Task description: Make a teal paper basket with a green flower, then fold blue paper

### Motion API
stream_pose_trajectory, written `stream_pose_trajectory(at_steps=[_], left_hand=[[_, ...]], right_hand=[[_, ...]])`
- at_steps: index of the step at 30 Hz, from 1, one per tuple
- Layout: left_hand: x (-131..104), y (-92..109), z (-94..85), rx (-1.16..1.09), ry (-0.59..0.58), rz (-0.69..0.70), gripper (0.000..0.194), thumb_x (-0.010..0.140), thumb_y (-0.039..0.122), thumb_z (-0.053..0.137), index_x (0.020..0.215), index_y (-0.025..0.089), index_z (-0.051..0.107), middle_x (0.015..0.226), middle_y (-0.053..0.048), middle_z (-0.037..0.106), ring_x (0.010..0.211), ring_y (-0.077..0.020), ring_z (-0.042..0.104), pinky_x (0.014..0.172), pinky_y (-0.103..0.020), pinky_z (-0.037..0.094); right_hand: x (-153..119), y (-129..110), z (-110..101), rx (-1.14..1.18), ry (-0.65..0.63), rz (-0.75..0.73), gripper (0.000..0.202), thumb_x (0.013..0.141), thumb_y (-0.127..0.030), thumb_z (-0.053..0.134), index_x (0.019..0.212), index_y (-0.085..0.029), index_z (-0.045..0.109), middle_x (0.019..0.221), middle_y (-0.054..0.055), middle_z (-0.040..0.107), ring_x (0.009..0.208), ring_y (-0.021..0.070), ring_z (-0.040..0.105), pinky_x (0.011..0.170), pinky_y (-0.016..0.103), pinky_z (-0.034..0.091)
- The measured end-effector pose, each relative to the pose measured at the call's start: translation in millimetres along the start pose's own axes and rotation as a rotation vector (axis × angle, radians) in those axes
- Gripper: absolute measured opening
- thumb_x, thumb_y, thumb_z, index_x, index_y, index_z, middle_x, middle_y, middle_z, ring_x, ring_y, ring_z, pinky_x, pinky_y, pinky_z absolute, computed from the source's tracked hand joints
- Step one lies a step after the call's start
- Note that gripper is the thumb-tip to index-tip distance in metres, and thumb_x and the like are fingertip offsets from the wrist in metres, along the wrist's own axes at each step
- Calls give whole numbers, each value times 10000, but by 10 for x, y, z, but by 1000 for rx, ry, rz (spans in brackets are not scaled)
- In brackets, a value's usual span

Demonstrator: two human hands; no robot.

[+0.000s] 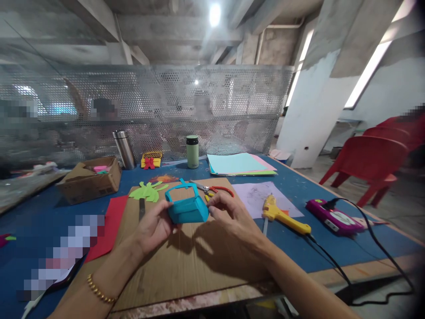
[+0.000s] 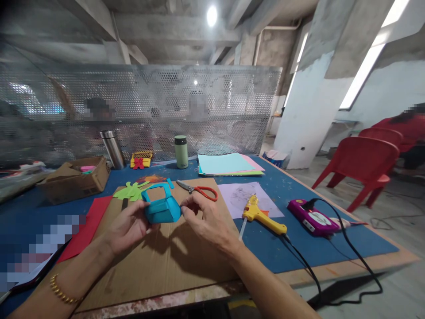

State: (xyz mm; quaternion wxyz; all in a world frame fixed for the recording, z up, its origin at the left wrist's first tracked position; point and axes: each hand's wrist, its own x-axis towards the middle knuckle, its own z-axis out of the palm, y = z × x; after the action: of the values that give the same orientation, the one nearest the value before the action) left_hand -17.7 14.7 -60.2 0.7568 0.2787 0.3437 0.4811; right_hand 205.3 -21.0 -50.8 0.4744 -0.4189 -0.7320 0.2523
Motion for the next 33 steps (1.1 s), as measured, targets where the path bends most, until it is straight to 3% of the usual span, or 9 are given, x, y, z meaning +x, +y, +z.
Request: stream_pose_trajectory(at_steps=[4, 10, 22, 33], left_hand=[[21, 8, -42, -48, 17, -46, 44, 905, 163, 495, 895, 200, 516, 732, -41, 687, 549, -190, 645, 454, -276, 510], [11, 9, -48, -29, 35, -87, 127, 954, 191, 454, 834, 208, 492, 686, -33, 658, 503, -179, 610, 459, -284, 499], [34, 5, -79, -66, -27, -90, 64, 855, 173, 558, 897, 205, 522, 745, -25, 668, 574, -181, 643, 484, -268, 511], [25, -18, -89, -86, -42, -116, 46, 851, 170, 556, 880, 200, 534, 732, -28, 654, 561, -183, 634, 460, -269, 504]], right_hand=[[-23, 31, -10, 23, 40, -93, 100, 942, -238, 574, 850, -211, 602, 790, -14, 599, 721, 124, 540, 661, 256, 427], [-59, -32, 8, 90, 31, -198, 51, 948, -247, 623, 918, -216, 650, 824, 2, 614, 767, 136, 571, 681, 264, 458], [-38, 70, 9, 82, -56, -95, 94, 931, -259, 634, 857, -202, 634, 771, -22, 562, 675, 109, 525, 616, 247, 422], [-51, 87, 43, 103, -98, 2, 82, 833, -134, 597, 791, -204, 583, 709, -42, 539, 621, 90, 462, 558, 232, 348]])
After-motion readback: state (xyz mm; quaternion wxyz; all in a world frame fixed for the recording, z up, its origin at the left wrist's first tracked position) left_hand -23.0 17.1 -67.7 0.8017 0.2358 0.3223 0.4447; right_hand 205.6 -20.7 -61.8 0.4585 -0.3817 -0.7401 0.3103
